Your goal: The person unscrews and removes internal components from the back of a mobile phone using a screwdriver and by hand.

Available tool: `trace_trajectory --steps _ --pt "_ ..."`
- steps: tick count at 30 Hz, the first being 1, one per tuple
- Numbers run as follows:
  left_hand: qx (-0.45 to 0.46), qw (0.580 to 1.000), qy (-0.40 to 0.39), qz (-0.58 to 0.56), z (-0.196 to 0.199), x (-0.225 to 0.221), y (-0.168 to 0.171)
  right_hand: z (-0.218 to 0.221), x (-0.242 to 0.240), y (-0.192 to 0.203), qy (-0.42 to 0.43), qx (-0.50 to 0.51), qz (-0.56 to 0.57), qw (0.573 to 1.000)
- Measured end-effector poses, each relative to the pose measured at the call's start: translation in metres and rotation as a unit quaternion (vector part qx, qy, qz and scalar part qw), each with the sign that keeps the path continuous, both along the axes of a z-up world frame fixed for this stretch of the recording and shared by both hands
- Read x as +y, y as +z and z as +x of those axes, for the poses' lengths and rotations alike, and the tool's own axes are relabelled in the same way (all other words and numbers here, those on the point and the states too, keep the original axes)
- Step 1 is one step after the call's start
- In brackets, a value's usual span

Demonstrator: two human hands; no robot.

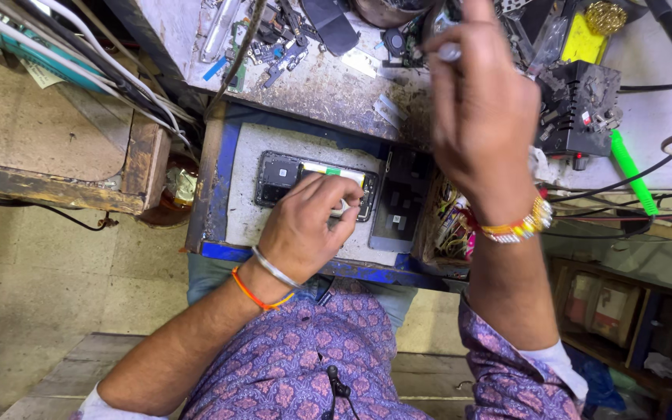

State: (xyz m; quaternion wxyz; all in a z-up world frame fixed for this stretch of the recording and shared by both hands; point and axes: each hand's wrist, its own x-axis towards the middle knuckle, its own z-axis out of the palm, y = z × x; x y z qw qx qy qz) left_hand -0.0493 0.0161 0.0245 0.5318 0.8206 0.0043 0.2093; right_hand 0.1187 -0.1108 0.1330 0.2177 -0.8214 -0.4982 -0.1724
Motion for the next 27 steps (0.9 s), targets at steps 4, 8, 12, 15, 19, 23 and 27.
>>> trace_trajectory --steps 4,8,12,15,19,23,27 --pt "-0.041 0.995 -0.015 0.094 0.006 -0.007 0.000 -0.024 -0.031 0.009 -0.054 0.180 0.126 0.974" --pt "-0.027 0.991 -0.036 0.122 0.020 -0.024 -0.009 -0.055 -0.068 -0.012 -0.055 0.297 0.256 0.918" --pt "-0.039 0.984 -0.060 0.164 0.035 -0.035 -0.015 -0.074 -0.095 -0.034 -0.106 0.292 0.213 0.926" --pt "-0.037 0.983 -0.071 0.163 0.037 -0.039 -0.012 -0.082 -0.107 -0.041 -0.132 0.285 0.203 0.927" --pt "-0.057 0.989 -0.054 0.129 0.029 -0.032 -0.007 -0.090 -0.106 -0.043 -0.175 0.326 0.231 0.900" --pt "-0.061 0.986 -0.013 0.155 0.009 -0.005 -0.005 -0.105 -0.094 -0.045 -0.171 0.409 0.335 0.831" --pt "-0.041 0.986 -0.017 0.158 -0.007 0.022 -0.005 -0.106 -0.071 -0.074 -0.024 0.265 0.308 0.913"
